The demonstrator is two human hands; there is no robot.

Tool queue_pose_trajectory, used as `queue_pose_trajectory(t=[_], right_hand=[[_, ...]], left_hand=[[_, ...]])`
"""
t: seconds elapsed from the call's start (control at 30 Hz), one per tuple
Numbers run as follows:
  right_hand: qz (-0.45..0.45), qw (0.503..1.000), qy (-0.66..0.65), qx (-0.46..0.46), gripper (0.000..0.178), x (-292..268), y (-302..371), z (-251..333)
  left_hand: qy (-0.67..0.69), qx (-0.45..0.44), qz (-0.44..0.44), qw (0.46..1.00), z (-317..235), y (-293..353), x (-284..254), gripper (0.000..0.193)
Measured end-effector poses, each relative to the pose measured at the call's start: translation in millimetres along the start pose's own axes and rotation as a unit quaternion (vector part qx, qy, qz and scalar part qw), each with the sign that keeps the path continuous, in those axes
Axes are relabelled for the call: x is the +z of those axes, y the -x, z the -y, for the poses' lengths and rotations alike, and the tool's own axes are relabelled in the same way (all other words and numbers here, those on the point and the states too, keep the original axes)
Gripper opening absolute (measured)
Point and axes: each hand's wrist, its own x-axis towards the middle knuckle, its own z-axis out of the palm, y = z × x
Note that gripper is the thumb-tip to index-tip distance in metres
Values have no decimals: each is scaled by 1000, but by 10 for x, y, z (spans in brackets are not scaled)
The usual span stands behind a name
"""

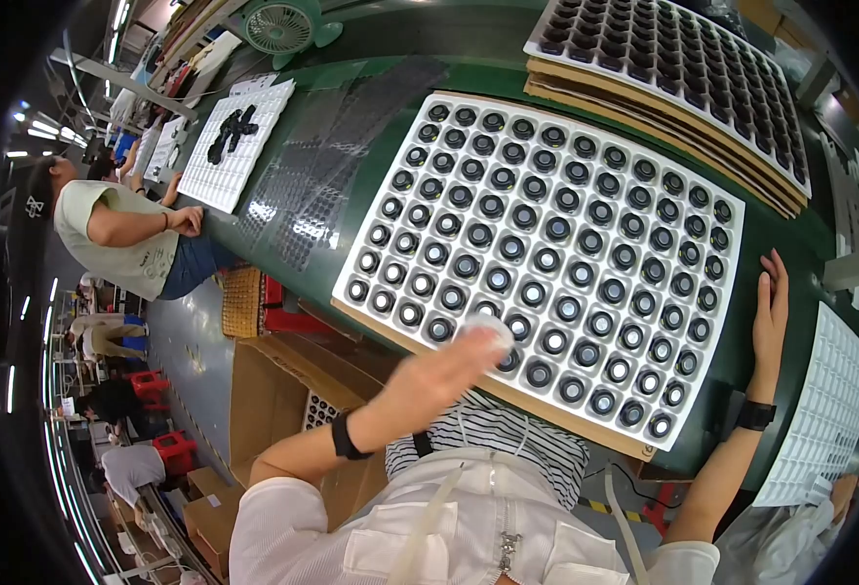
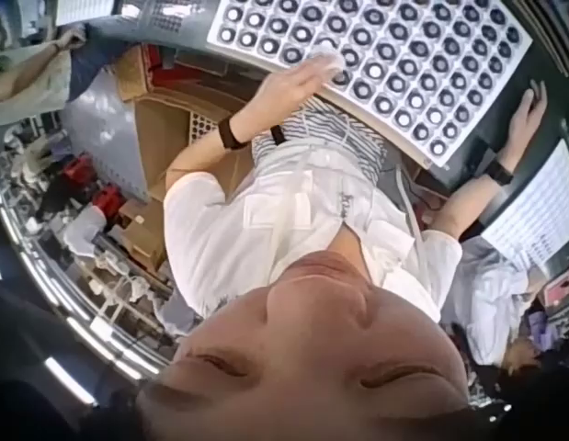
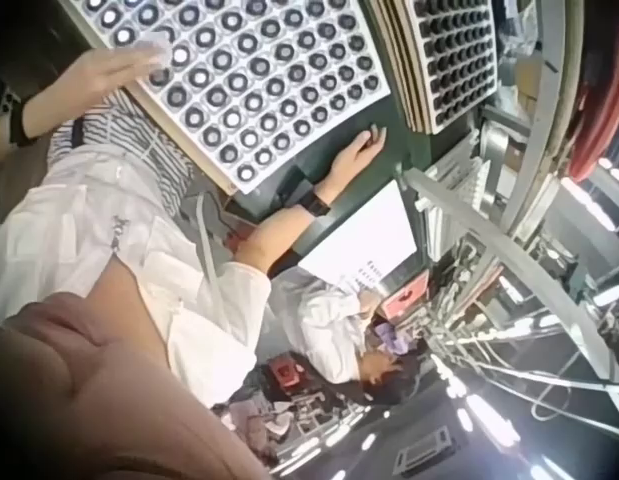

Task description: The person wipes the top of each sensor in a tray with a cloth and then peels small black stickers from a sheet and applies them to the center of each sensor.

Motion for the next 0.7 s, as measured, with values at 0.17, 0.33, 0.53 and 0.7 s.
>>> queue_pose_trajectory(t=[0.17, 0.33, 0.53, 0.7], right_hand=[[-4, 1000, -6, 6, 41, -7, 14, 2], [-1, 1000, -21, 12, 42, 25, 1, -35], [-3, 999, -35, 20, 43, 31, 14, -69], [-8, 999, -44, 28, 44, -9, 34, -70]], left_hand=[[-193, -229, -73, 951, 718, 93, -445, 42], [10, -112, -62, 992, -172, 171, 15, 43], [-82, -111, -87, 987, 164, 94, -91, 47], [-110, -199, -80, 970, 490, -11, -127, 47]])
